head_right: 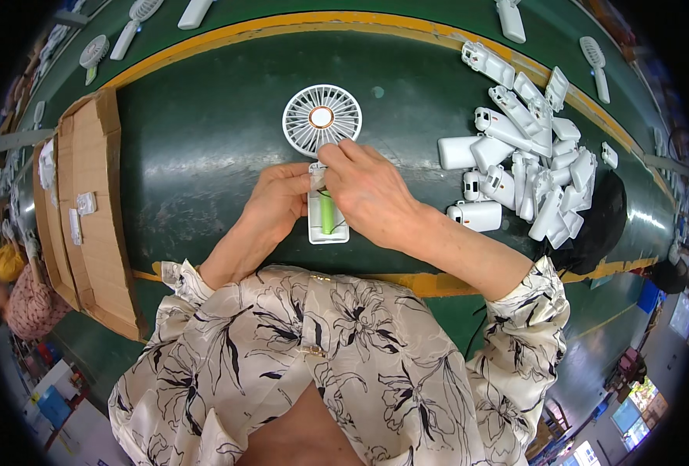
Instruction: The person assembles handheld fans by connecting wiring and inserting circuit boards into the handle casings, snapping the outer plastic covers into place, testing the fans, and placing the assembled units onto a conveyor belt.
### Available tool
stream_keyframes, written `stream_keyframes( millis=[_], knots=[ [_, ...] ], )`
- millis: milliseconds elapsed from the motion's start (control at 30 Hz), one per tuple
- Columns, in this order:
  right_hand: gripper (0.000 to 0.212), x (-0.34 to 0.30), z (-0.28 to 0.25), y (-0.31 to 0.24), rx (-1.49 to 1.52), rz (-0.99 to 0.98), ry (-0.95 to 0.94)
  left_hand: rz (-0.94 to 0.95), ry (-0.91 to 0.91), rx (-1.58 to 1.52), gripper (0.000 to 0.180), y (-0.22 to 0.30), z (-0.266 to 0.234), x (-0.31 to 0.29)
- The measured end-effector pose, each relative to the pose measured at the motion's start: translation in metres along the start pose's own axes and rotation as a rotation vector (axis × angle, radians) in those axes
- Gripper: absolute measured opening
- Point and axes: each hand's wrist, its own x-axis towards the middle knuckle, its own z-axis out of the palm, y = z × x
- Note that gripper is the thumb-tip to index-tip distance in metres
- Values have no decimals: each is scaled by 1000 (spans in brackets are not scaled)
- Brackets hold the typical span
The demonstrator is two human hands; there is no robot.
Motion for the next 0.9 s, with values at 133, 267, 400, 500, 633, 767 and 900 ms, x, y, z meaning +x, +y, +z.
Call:
stream_keyframes(
  millis=[133,267,400,500,633,767,900],
  knots=[
    [11,-1,2,2,10,16,3,-27,-42,-36,17,-1,-3,3],
    [15,-1,-2,1,25,40,63,-34,-57,-121,20,1,-1,6],
    [14,-1,1,2,7,51,92,39,-52,-71,21,-3,-3,7],
    [21,-1,6,-1,136,320,284,191,20,-30,22,-3,-5,10],
    [49,-30,11,-15,338,546,331,340,68,-12,24,4,-10,12],
    [69,-31,25,-36,432,543,175,410,99,-80,25,6,-12,10],
    [71,-28,28,-39,307,428,124,378,92,-61,26,9,-5,6]
  ],
)
